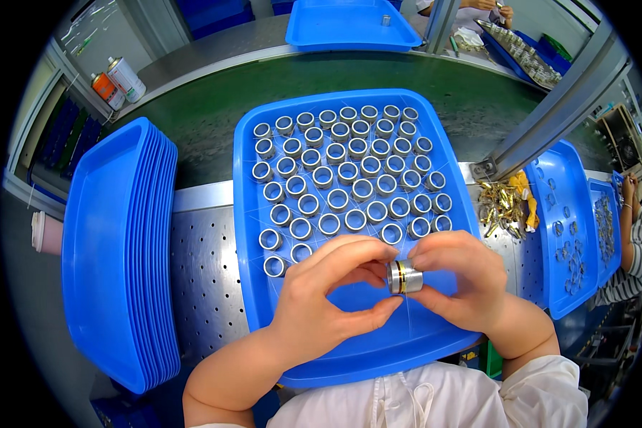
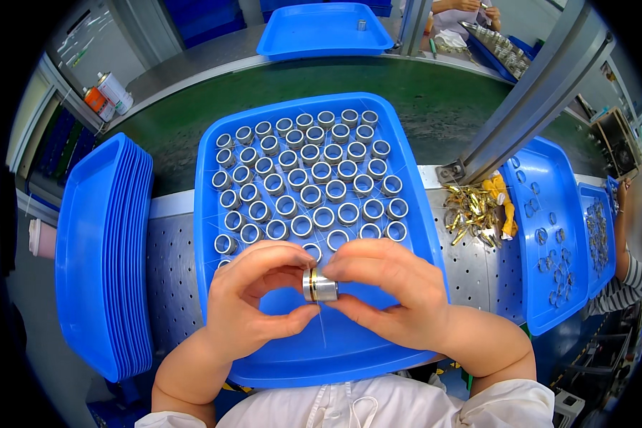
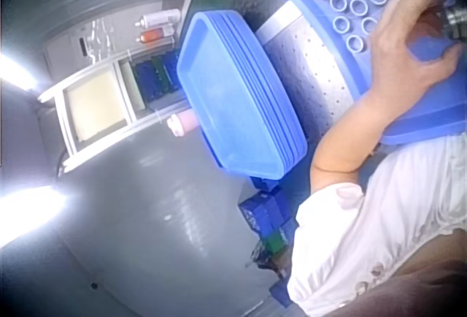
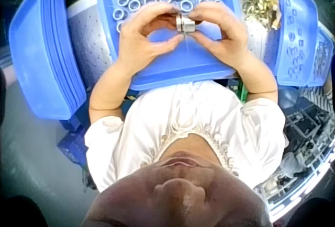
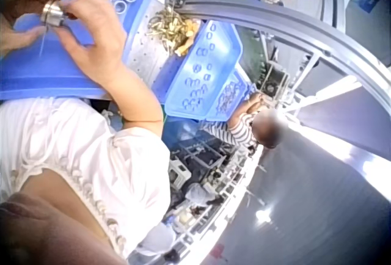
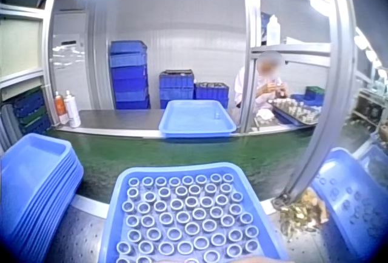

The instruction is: The person picks up small cylindrical metal components from a blue tray and inserts a thin wire into them. They manipulate the wire and component by hand, then place the assembled unit into a separate blue tray. The process is repeated for multiple units.

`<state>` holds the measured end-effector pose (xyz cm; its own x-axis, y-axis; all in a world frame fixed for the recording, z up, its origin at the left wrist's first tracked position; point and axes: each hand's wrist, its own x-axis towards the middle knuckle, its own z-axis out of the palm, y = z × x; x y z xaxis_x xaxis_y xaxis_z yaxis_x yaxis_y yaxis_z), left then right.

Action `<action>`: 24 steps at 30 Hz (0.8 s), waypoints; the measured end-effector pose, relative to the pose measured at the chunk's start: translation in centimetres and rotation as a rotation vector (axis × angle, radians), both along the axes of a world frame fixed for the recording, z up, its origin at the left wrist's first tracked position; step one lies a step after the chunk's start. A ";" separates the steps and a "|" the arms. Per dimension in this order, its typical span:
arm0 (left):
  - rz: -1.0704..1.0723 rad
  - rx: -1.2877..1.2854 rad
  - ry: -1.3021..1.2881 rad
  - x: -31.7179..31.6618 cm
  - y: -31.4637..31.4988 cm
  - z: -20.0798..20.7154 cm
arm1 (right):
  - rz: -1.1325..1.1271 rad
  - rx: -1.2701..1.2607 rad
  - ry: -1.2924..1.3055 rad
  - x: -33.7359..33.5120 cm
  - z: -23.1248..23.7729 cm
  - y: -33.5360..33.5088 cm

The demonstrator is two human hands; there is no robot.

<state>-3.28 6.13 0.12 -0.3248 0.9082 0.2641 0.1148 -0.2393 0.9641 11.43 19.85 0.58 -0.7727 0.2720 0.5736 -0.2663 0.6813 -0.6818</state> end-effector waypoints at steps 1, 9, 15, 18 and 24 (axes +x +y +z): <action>-0.007 0.007 0.021 0.0 0.0 0.0 | 0.007 0.003 -0.009 0.0 0.1 -0.1; -0.055 0.022 0.001 -0.3 -0.1 0.4 | 0.121 -0.318 -0.090 0.2 0.1 -0.1; -0.103 0.009 -0.002 -0.5 -0.3 0.1 | 0.163 -0.254 -0.066 0.4 0.0 0.3; -0.134 0.012 -0.081 -0.5 -0.3 0.0 | 0.188 -0.250 -0.084 0.5 0.2 0.4; -0.086 -0.031 -0.184 0.2 -0.1 0.3 | 0.112 -0.173 -0.065 0.0 0.5 0.2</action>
